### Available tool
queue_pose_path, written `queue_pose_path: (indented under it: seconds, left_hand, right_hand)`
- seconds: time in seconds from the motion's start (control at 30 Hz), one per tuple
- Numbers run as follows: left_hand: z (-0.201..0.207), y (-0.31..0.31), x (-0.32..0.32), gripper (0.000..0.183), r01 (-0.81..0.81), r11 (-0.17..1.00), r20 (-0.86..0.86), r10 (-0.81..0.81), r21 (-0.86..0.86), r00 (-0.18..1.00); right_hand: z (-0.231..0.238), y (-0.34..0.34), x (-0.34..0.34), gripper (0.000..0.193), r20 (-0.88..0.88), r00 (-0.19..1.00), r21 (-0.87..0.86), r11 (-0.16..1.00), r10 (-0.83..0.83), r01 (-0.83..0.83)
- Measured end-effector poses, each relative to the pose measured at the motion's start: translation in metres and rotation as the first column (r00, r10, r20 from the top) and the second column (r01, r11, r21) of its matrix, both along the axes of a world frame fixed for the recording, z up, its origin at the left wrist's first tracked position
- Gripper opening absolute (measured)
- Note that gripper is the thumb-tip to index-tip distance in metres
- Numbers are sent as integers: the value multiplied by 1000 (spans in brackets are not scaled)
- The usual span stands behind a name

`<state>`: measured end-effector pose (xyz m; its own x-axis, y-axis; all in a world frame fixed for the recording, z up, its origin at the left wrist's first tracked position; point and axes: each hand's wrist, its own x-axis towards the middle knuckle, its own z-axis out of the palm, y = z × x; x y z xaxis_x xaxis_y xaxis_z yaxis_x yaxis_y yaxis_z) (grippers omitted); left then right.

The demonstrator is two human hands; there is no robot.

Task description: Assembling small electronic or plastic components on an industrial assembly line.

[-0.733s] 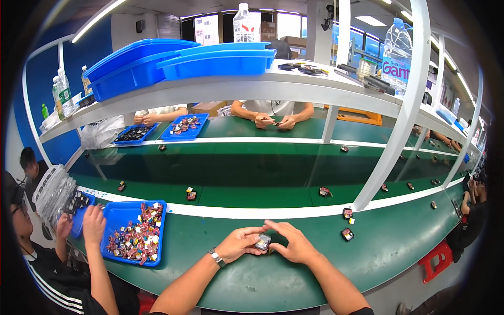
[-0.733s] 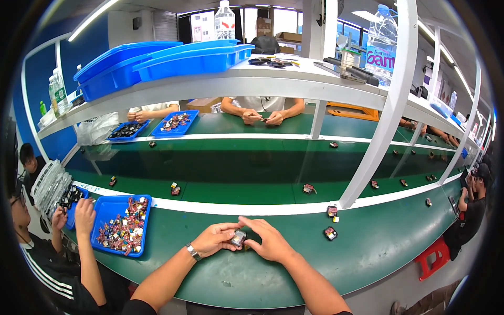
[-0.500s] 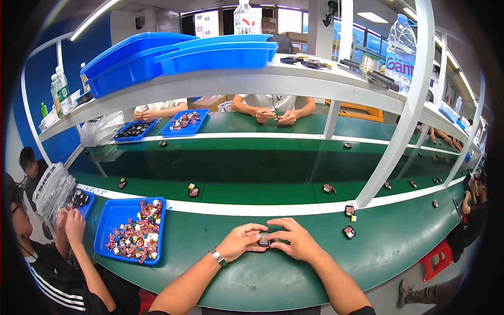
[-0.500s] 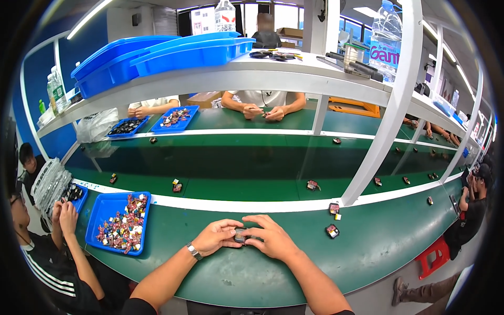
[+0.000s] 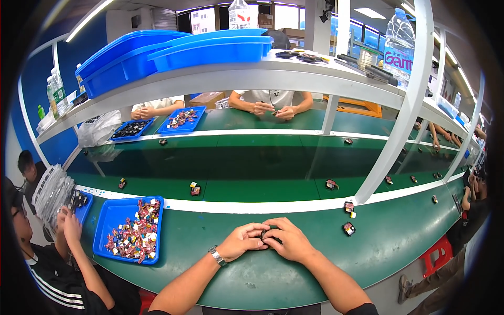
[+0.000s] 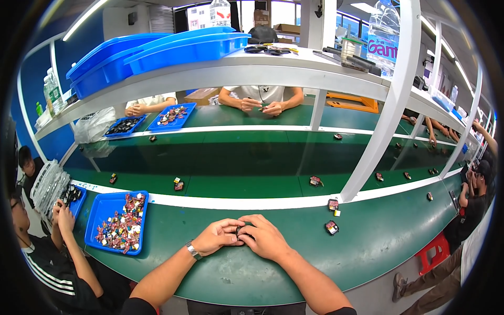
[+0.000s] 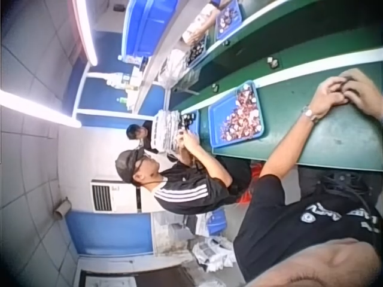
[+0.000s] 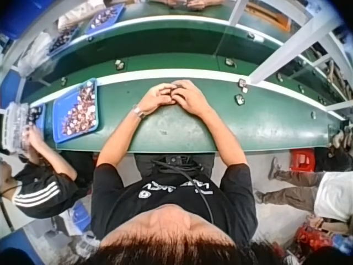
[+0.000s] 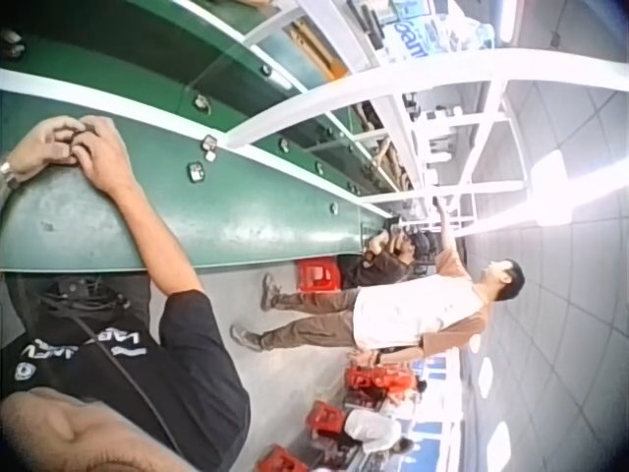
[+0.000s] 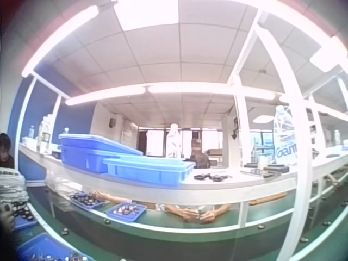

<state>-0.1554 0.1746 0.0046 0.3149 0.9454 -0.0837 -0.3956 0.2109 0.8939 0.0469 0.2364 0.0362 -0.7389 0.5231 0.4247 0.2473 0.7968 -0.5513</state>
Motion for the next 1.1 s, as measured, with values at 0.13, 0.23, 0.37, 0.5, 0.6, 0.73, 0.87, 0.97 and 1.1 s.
queue_pose_path:
  seconds: [0.13, 0.23, 0.37, 0.5, 0.6, 0.73, 0.87, 0.97, 1.1]
  left_hand:
    - [3, -1, 0, 42, 14, 998, -31, -12, 64, 999]
    - [2, -1, 0, 40, 8, 999, -18, -7, 42, 1000]
    - [6, -2, -1, 37, 5, 1000, -49, -5, -6, 999]
    - [6, -2, 1, 36, -8, 1000, -90, 8, 5, 996]
    - [5, -1, 4, 34, -41, 999, -33, 40, -19, 999]
    - [-1, 0, 1, 32, -60, 998, 11, 60, -32, 998]
    - [-4, 0, 0, 32, -62, 998, 42, 62, -10, 997]
    - [-6, -1, 0, 31, -63, 998, 64, 63, -9, 996]
    - [-7, 0, 0, 31, -71, 997, 65, 72, -15, 995]
  right_hand:
    - [-1, -3, -2, 10, -23, 999, -53, 998, -30, 29]
    - [3, -5, 0, 9, 4, 999, -145, 989, -38, 39]
    - [-2, -1, 3, 9, -18, 1000, -226, 974, -3, -2]
    - [-1, -5, 2, 10, -55, 998, -223, 975, -18, 6]
    - [-2, -10, 0, 10, -97, 990, -156, 984, -103, 88]
    - [-13, -15, -10, 12, -169, 968, -79, 982, -185, 174]
    - [-16, -16, -11, 12, -203, 961, -88, 981, -186, 172]
    - [-17, -15, -11, 12, -230, 956, -134, 979, -180, 152]
    - [-17, -16, -11, 14, -211, 955, -202, 965, -207, 165]
